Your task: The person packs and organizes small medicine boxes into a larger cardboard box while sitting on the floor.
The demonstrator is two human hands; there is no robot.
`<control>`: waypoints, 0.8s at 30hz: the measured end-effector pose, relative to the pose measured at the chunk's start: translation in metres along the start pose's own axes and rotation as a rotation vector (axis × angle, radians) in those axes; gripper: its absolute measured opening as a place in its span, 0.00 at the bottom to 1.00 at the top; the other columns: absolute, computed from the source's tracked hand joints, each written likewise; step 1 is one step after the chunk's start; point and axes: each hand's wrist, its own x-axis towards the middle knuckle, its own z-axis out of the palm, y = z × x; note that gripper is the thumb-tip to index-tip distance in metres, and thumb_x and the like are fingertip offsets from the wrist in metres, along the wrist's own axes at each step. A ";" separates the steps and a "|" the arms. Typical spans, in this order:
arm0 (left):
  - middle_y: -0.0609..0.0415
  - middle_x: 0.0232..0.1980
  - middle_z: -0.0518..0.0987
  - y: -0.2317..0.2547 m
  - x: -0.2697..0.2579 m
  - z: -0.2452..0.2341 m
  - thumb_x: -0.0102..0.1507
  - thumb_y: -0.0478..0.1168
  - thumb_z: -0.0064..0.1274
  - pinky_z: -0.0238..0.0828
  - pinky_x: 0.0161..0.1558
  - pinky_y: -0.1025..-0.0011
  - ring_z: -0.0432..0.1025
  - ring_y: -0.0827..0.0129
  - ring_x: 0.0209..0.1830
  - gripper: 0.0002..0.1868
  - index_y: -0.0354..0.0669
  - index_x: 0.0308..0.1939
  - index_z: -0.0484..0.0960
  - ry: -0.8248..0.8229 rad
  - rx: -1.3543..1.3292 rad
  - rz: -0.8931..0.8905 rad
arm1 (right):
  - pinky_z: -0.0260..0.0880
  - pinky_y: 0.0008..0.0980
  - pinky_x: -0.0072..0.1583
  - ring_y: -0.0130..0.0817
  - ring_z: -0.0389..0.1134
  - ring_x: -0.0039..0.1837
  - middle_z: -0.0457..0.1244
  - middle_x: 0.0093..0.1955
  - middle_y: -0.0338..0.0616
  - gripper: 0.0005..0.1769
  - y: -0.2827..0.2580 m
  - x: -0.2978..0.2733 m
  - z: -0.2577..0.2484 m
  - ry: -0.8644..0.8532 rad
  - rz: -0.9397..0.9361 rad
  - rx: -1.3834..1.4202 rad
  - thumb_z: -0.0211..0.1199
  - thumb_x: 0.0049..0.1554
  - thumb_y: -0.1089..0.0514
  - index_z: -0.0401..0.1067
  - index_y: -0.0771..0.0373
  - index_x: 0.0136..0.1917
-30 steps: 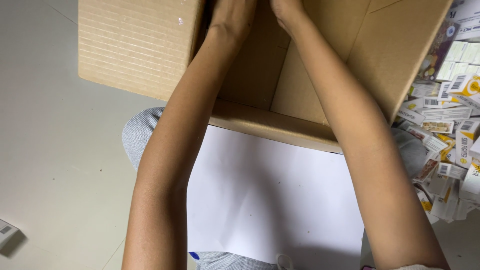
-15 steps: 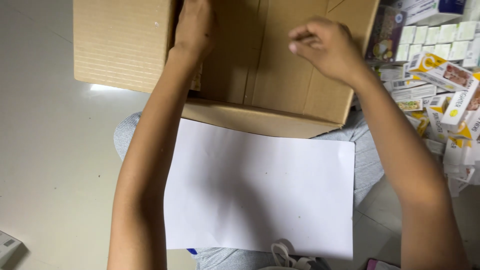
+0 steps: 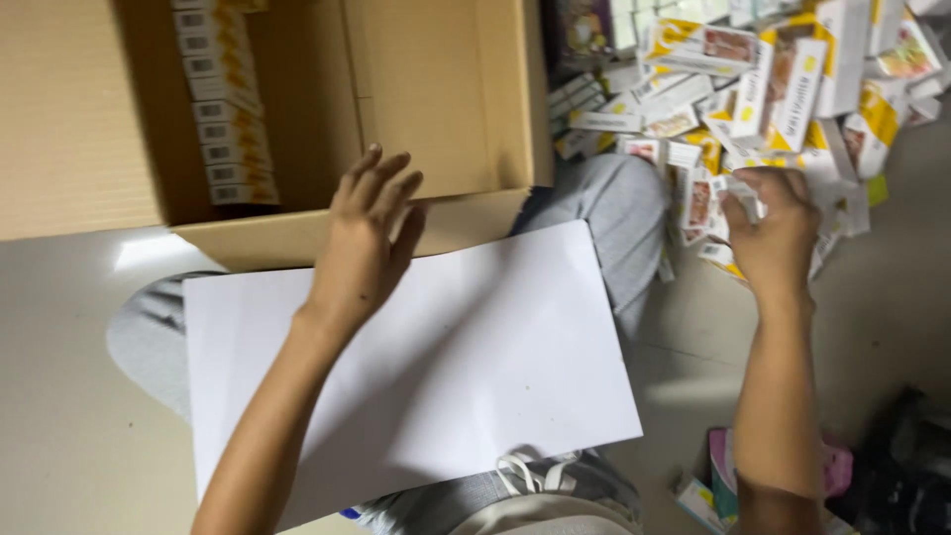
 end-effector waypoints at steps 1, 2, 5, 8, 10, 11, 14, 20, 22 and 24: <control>0.39 0.67 0.75 0.010 -0.002 0.011 0.67 0.34 0.57 0.65 0.70 0.51 0.63 0.41 0.73 0.15 0.32 0.58 0.81 -0.001 -0.002 0.004 | 0.73 0.36 0.62 0.41 0.72 0.58 0.68 0.57 0.54 0.15 0.013 -0.009 -0.001 -0.049 0.045 -0.178 0.72 0.62 0.65 0.74 0.67 0.62; 0.39 0.68 0.73 0.019 -0.005 0.022 0.67 0.34 0.57 0.64 0.70 0.49 0.60 0.40 0.75 0.16 0.32 0.58 0.81 -0.003 -0.003 0.009 | 0.72 0.43 0.58 0.48 0.71 0.57 0.68 0.56 0.57 0.22 0.025 -0.019 -0.001 -0.100 0.091 -0.355 0.75 0.56 0.62 0.74 0.65 0.63; 0.39 0.70 0.70 0.041 -0.004 0.049 0.67 0.36 0.58 0.56 0.73 0.44 0.54 0.41 0.78 0.19 0.34 0.61 0.79 -0.041 0.025 0.018 | 0.71 0.48 0.57 0.53 0.71 0.54 0.68 0.62 0.56 0.33 0.047 -0.042 0.020 -0.396 0.407 -0.247 0.73 0.55 0.55 0.67 0.62 0.71; 0.39 0.73 0.67 0.047 -0.010 0.068 0.67 0.38 0.58 0.45 0.76 0.39 0.49 0.42 0.81 0.23 0.34 0.65 0.77 -0.080 0.096 0.033 | 0.67 0.51 0.62 0.60 0.64 0.65 0.63 0.66 0.66 0.46 0.124 -0.080 0.071 -0.485 0.371 -0.367 0.69 0.46 0.66 0.58 0.67 0.76; 0.39 0.74 0.64 0.051 -0.014 0.071 0.67 0.38 0.58 0.42 0.77 0.39 0.48 0.42 0.81 0.24 0.34 0.66 0.76 -0.103 0.124 0.052 | 0.68 0.50 0.62 0.61 0.65 0.65 0.63 0.66 0.66 0.43 0.137 -0.097 0.092 -0.433 0.361 -0.404 0.68 0.48 0.68 0.59 0.68 0.75; 0.38 0.76 0.62 0.051 -0.017 0.071 0.67 0.38 0.58 0.39 0.78 0.39 0.47 0.42 0.82 0.25 0.34 0.66 0.75 -0.117 0.154 0.064 | 0.69 0.50 0.62 0.62 0.65 0.65 0.63 0.66 0.66 0.40 0.143 -0.104 0.104 -0.386 0.340 -0.442 0.66 0.50 0.70 0.59 0.69 0.75; 0.37 0.79 0.57 0.047 -0.025 0.064 0.66 0.39 0.58 0.39 0.78 0.40 0.46 0.42 0.82 0.25 0.33 0.65 0.76 -0.159 0.179 0.103 | 0.72 0.47 0.60 0.55 0.70 0.60 0.68 0.61 0.60 0.24 0.171 -0.115 0.112 -0.160 0.292 -0.255 0.64 0.59 0.68 0.68 0.69 0.69; 0.41 0.81 0.56 0.054 -0.041 0.059 0.66 0.39 0.60 0.44 0.78 0.44 0.46 0.44 0.83 0.21 0.35 0.62 0.79 -0.133 0.095 0.055 | 0.74 0.32 0.45 0.35 0.72 0.47 0.68 0.52 0.48 0.14 0.068 -0.074 0.041 -0.010 0.613 0.741 0.63 0.64 0.64 0.71 0.70 0.62; 0.41 0.79 0.59 0.069 -0.046 0.061 0.65 0.38 0.60 0.50 0.76 0.46 0.49 0.43 0.81 0.21 0.36 0.61 0.80 -0.111 0.006 0.014 | 0.75 0.30 0.44 0.33 0.73 0.47 0.68 0.51 0.45 0.14 0.012 -0.064 0.025 -0.026 0.559 0.787 0.63 0.63 0.63 0.69 0.68 0.62; 0.41 0.77 0.62 0.087 -0.050 0.056 0.64 0.37 0.61 0.56 0.73 0.48 0.53 0.43 0.78 0.21 0.36 0.60 0.80 -0.083 -0.079 -0.038 | 0.76 0.28 0.42 0.32 0.74 0.46 0.68 0.51 0.43 0.15 -0.036 -0.063 0.015 -0.055 0.502 0.833 0.62 0.62 0.62 0.68 0.65 0.62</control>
